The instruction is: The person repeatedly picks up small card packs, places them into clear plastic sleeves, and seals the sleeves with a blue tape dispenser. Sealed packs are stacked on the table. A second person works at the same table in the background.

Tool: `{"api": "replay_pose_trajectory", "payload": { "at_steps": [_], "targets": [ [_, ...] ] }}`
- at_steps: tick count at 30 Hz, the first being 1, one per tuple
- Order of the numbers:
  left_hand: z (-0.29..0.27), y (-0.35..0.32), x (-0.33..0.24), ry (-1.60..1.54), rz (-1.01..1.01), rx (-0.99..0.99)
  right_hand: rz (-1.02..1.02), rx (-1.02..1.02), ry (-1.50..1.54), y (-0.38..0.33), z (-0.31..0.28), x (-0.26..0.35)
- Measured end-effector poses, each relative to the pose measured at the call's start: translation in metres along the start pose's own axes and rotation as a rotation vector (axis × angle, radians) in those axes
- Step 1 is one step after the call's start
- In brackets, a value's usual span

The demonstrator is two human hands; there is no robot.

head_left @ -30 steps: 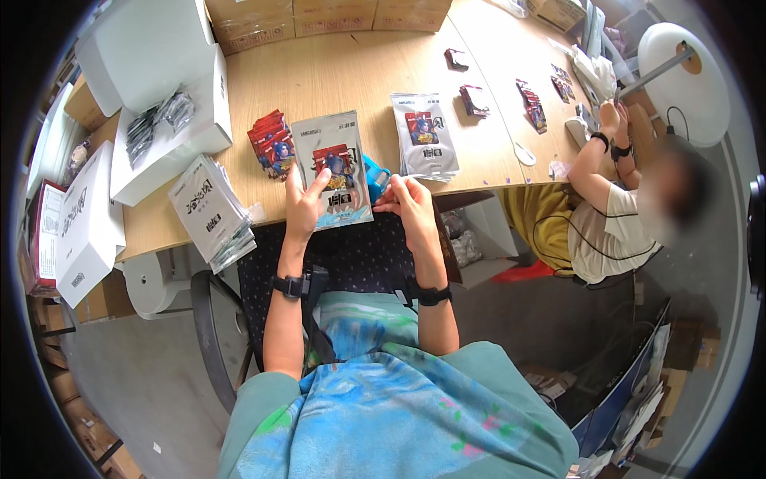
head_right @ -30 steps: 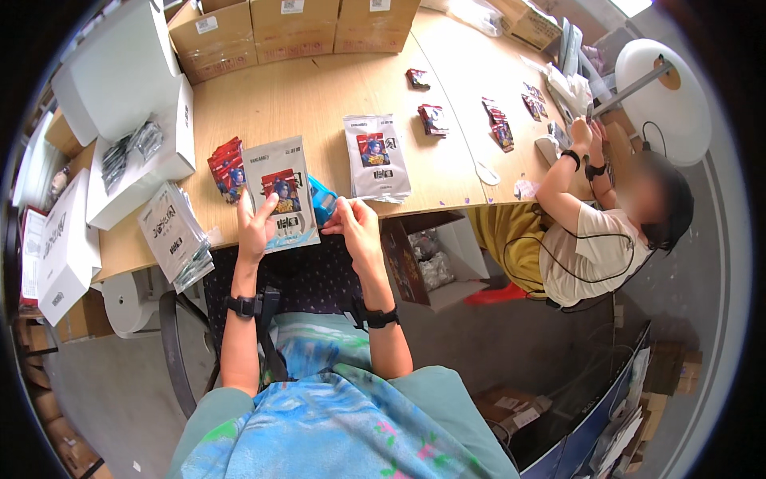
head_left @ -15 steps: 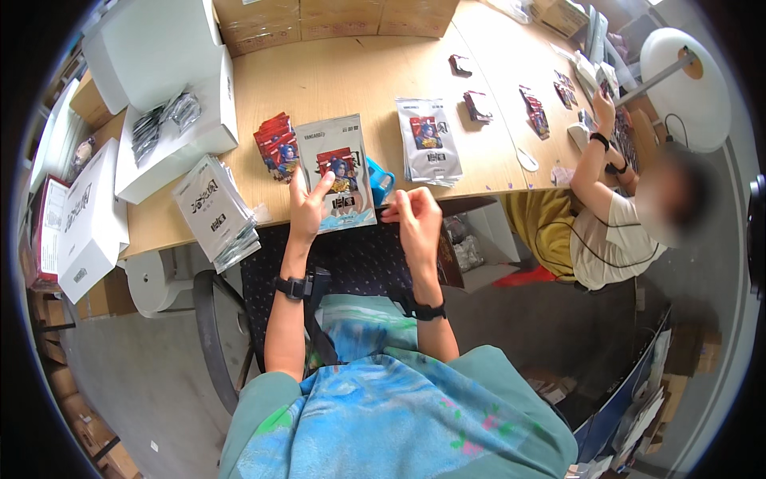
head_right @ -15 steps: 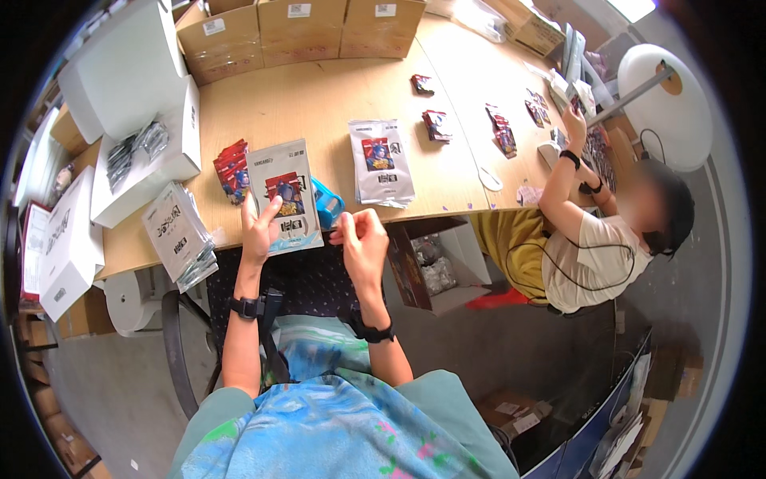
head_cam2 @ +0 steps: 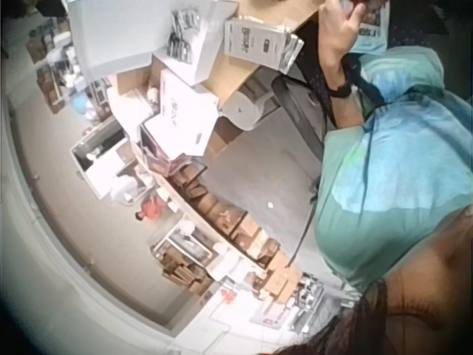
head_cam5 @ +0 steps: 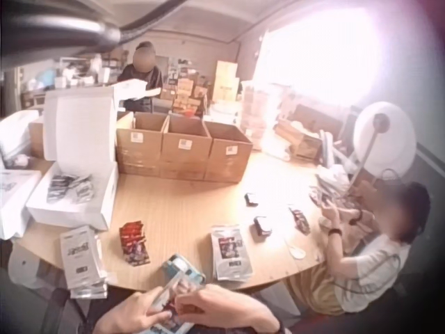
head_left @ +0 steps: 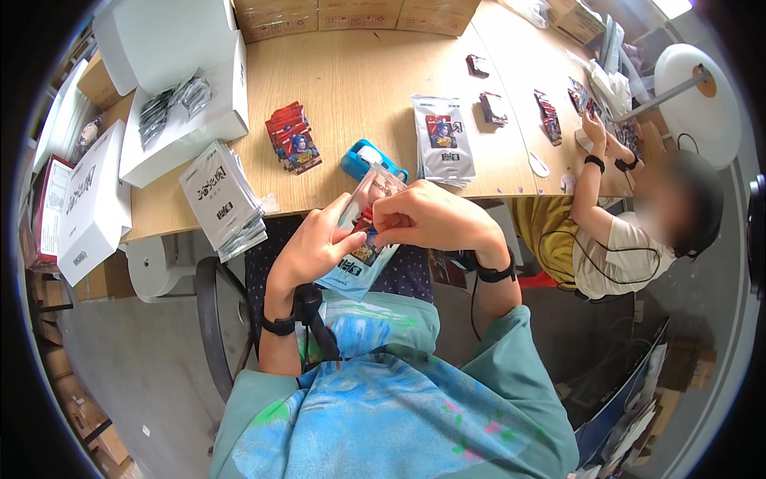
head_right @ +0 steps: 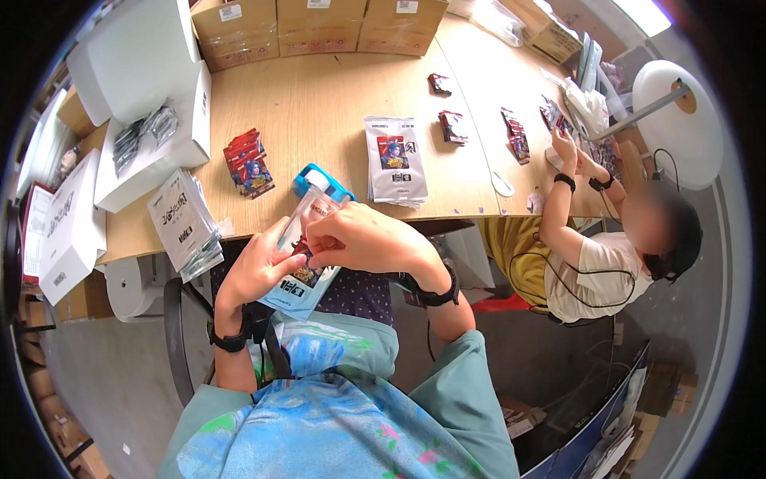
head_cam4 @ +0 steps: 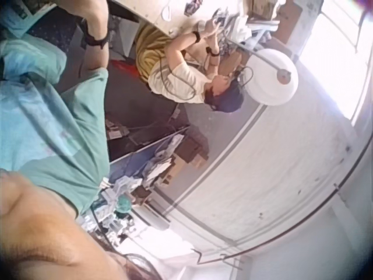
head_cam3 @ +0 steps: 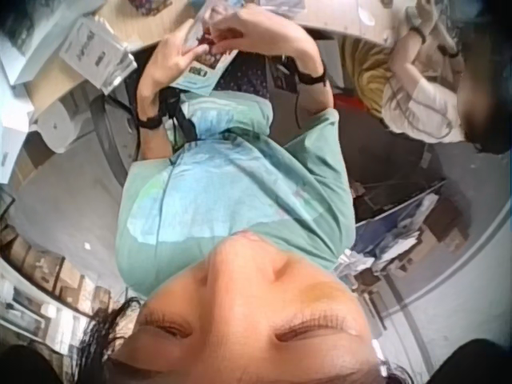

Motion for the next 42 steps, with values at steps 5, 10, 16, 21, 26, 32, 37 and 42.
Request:
{"api": "replay_pose_trajectory", "payload": {
  "at_steps": [5,10,16,21,26,32,37,42],
  "targets": [
    [-0.001,0.001,-0.005,-0.021,-0.015,0.041,-0.03,-0.013,-0.19,0.007,0.006,-0.006],
    [-0.003,0.001,-0.007,0.018,-0.036,0.037,-0.054,-0.21,-0.382,0.006,0.013,0.007],
    [-0.005,-0.004,-0.012,0.122,-0.065,-0.022,0.065,-0.175,-0.372,0.005,0.015,0.004],
    [-0.003,-0.009,-0.02,0.132,-0.066,-0.019,0.232,-0.351,-0.236,0.004,0.012,-0.004],
    [0.004,-0.006,0.008,-0.125,0.029,-0.102,0.239,-0.499,-0.294,-0.001,0.004,-0.014],
    [0.0,-0.011,0.002,-0.284,-0.002,-0.078,0.197,-0.647,-0.152,-0.018,-0.007,-0.005],
    [0.002,-0.015,-0.002,-0.315,0.066,-0.103,0.032,-0.812,-0.144,-0.028,-0.003,0.011],
    [0.004,-0.018,-0.015,-0.43,0.091,-0.15,0.036,-0.905,-0.152,-0.035,0.009,0.018]
  ]
}}
Point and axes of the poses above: each hand's wrist, its own y-axis towards the middle knuckle, its own z-axis out of the palm, x = y × z, the point moved 2 cm from there along y, towards the middle knuckle, and after that the axes turned 1 degree about y, right-handed, at the moved point
